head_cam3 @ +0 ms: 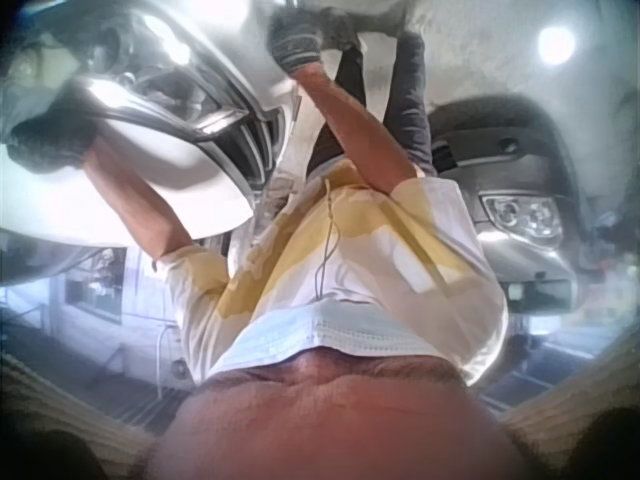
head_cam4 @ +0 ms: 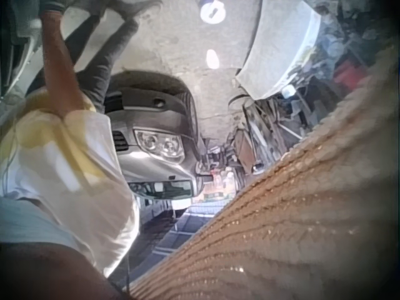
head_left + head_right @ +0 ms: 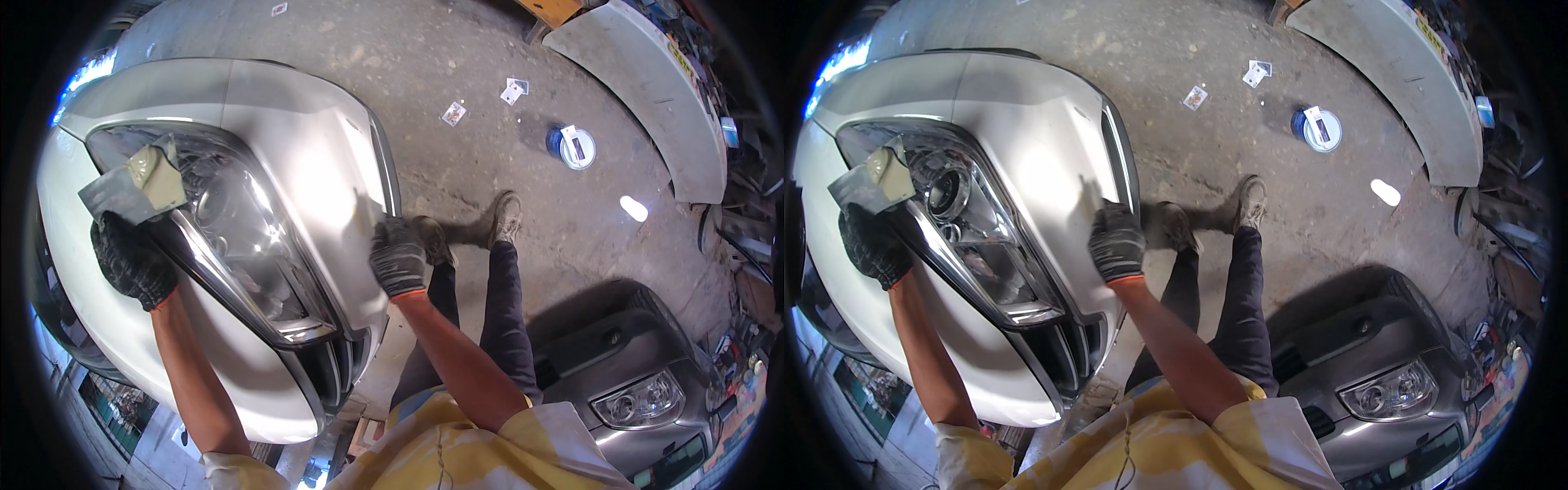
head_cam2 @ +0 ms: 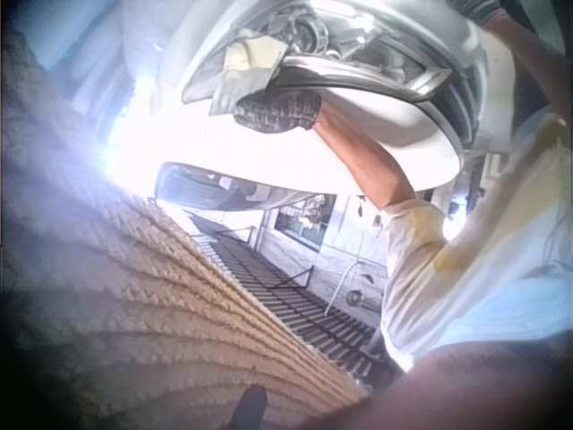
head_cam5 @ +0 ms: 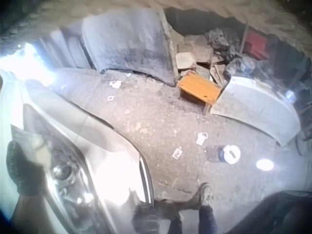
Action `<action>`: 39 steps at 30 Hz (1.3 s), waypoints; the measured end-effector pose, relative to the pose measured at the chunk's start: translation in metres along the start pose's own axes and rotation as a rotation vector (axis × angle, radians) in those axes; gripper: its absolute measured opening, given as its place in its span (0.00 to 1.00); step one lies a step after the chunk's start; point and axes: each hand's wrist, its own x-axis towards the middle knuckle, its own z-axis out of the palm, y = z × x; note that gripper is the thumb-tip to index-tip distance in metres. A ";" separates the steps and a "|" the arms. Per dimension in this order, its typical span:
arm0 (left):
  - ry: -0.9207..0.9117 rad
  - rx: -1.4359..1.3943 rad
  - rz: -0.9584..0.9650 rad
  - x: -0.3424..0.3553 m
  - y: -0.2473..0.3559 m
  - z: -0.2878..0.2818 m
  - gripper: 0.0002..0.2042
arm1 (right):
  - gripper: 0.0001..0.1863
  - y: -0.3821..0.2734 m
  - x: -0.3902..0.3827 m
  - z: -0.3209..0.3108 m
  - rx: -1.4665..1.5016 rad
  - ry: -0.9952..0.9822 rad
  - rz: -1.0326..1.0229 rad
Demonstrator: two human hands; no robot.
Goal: The person applies body filler to the rear bumper of a dark car using a putty knife, then moves to a white car to apply filler to the front door and front bumper area.
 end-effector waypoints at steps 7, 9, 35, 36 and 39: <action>0.004 -0.017 -0.003 -0.001 0.001 -0.001 0.16 | 0.08 0.016 0.006 0.013 0.094 0.109 -0.079; -0.002 -0.012 0.000 0.000 0.001 -0.002 0.16 | 0.08 0.012 0.006 0.015 0.101 0.127 -0.110; -0.014 -0.017 0.021 -0.001 -0.007 0.000 0.16 | 0.10 0.001 0.020 0.015 0.098 0.014 -0.079; -0.010 -0.043 0.018 -0.002 -0.006 -0.001 0.16 | 0.10 -0.005 0.017 0.014 0.110 -0.001 -0.076; 0.002 -0.057 0.009 -0.001 -0.005 0.000 0.16 | 0.10 -0.022 0.008 0.010 0.115 0.021 -0.119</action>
